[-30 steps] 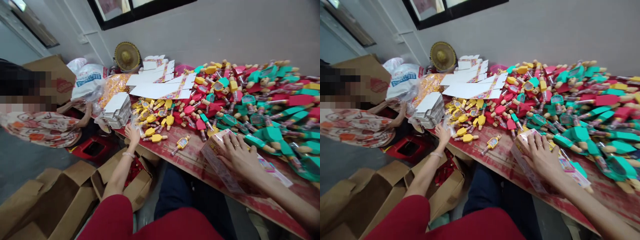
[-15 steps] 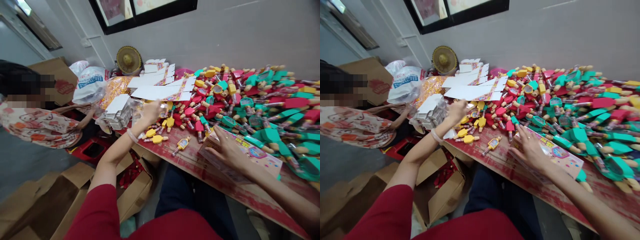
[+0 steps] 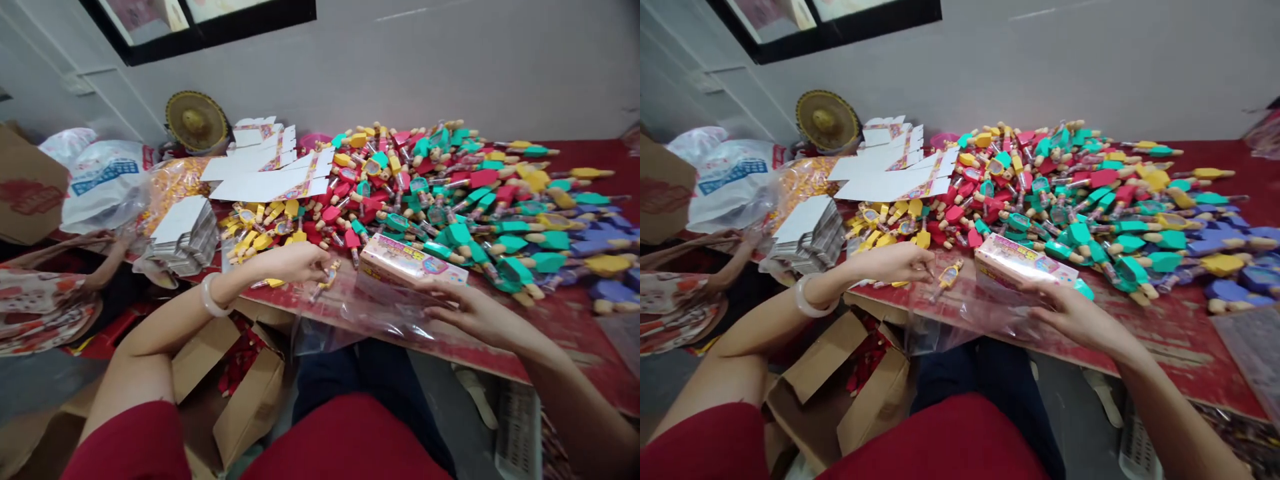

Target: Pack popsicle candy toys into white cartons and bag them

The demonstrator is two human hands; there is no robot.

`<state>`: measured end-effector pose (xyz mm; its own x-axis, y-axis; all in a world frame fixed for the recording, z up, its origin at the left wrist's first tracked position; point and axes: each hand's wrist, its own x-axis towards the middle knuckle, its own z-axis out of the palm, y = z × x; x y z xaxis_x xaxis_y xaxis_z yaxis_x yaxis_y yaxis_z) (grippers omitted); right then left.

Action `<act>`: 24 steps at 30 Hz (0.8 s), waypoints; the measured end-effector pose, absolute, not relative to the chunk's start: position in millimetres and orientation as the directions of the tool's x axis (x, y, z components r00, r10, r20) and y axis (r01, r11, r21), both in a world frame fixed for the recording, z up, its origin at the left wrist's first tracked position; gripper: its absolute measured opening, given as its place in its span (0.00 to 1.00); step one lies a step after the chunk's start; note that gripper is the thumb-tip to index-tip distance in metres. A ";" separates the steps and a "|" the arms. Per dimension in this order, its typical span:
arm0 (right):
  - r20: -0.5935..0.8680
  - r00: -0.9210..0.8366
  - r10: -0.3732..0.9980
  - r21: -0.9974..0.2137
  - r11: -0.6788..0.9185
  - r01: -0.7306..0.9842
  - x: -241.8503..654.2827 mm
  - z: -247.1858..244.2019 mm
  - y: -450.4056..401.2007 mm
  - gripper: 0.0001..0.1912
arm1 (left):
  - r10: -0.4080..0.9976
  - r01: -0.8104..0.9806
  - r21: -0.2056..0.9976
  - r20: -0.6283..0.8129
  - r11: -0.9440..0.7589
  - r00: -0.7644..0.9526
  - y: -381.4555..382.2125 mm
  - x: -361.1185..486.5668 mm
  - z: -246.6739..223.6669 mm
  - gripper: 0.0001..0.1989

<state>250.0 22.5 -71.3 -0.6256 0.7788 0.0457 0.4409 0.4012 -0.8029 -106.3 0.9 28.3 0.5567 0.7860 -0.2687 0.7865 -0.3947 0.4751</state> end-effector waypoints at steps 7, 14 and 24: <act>0.198 -0.584 0.788 -0.894 0.389 0.221 183.6 -34.6 16.0 0.20 | 0.737 0.580 0.692 -0.102 -0.430 0.668 10.1 -30.3 23.5 0.12; 0.262 -0.231 0.937 -0.951 0.291 0.104 242.7 -11.3 -4.0 0.17 | 0.630 0.561 0.765 -0.274 -0.315 0.727 -12.9 -68.7 -5.3 0.07; 0.450 -0.300 0.841 -0.867 0.493 0.080 268.1 16.2 -34.0 0.05 | 0.653 0.383 0.918 -0.230 -0.100 0.722 -27.3 -61.7 13.8 0.16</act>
<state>268.1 -34.0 16.2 -0.3000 0.8410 0.4503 0.0798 0.4925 -0.8666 -61.7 -27.3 13.8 0.7218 0.6527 -0.2303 0.3834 -0.1000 0.9182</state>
